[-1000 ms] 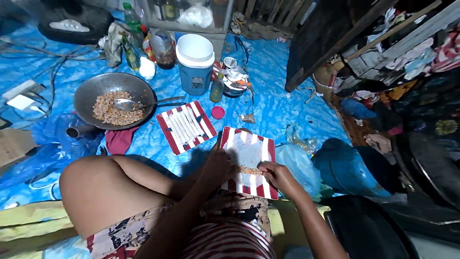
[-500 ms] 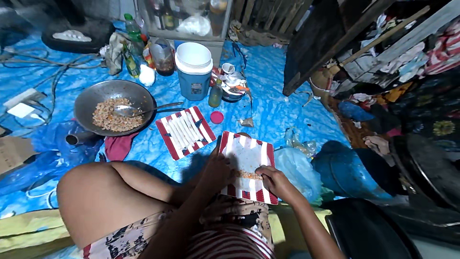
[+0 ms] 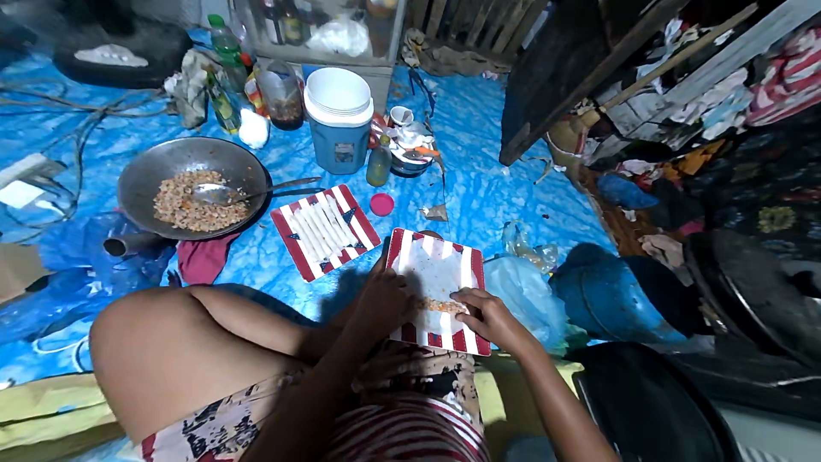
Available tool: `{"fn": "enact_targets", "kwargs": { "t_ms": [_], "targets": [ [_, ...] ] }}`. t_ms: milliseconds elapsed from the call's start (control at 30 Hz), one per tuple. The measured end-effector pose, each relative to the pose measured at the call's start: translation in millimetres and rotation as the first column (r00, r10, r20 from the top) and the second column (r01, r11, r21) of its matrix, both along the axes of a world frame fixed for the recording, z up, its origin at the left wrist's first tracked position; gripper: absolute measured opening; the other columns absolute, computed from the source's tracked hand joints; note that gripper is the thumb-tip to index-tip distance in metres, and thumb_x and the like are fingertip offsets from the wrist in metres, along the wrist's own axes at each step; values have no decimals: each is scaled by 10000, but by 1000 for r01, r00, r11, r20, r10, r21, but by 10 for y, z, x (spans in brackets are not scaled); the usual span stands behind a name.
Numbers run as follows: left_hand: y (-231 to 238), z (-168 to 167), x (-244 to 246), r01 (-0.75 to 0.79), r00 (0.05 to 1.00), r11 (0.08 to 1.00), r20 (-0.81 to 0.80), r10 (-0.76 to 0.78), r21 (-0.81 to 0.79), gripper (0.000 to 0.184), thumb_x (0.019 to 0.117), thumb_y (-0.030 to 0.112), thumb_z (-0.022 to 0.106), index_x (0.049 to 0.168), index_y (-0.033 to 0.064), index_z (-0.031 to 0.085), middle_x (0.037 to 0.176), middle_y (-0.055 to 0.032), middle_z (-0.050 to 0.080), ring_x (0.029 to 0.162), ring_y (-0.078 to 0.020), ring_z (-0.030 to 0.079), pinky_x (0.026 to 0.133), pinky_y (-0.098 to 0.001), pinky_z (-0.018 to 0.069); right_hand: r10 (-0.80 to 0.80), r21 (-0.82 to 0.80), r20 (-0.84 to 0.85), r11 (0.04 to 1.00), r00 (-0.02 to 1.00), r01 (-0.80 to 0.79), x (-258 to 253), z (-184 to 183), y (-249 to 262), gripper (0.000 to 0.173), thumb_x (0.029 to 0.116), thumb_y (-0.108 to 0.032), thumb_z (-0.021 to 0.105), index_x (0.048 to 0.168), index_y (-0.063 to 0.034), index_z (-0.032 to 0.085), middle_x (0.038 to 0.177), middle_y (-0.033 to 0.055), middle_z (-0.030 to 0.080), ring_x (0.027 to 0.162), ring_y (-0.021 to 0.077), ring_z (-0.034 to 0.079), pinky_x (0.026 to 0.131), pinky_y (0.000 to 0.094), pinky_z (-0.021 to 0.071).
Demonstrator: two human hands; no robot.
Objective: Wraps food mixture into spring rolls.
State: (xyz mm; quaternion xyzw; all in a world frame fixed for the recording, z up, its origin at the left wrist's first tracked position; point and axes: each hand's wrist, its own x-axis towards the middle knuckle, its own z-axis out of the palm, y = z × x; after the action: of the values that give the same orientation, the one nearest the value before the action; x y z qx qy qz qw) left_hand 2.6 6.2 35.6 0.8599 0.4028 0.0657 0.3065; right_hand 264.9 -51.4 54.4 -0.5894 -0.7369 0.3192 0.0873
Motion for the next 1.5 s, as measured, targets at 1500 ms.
{"fn": "enact_targets", "kwargs": {
  "t_ms": [1500],
  "targets": [
    [22,-15,-46,1,998,1000,65,-2,14,283,971,241,654,1128,26,750,1171,-194,696,1200,-404,589,1023,-566,425,176,378,-68,916,982,-138,-656,-246,152,202,978,-83,604,1007,9,782,1068,163,751,1072,317,704,994,400,543]
  ]
}}
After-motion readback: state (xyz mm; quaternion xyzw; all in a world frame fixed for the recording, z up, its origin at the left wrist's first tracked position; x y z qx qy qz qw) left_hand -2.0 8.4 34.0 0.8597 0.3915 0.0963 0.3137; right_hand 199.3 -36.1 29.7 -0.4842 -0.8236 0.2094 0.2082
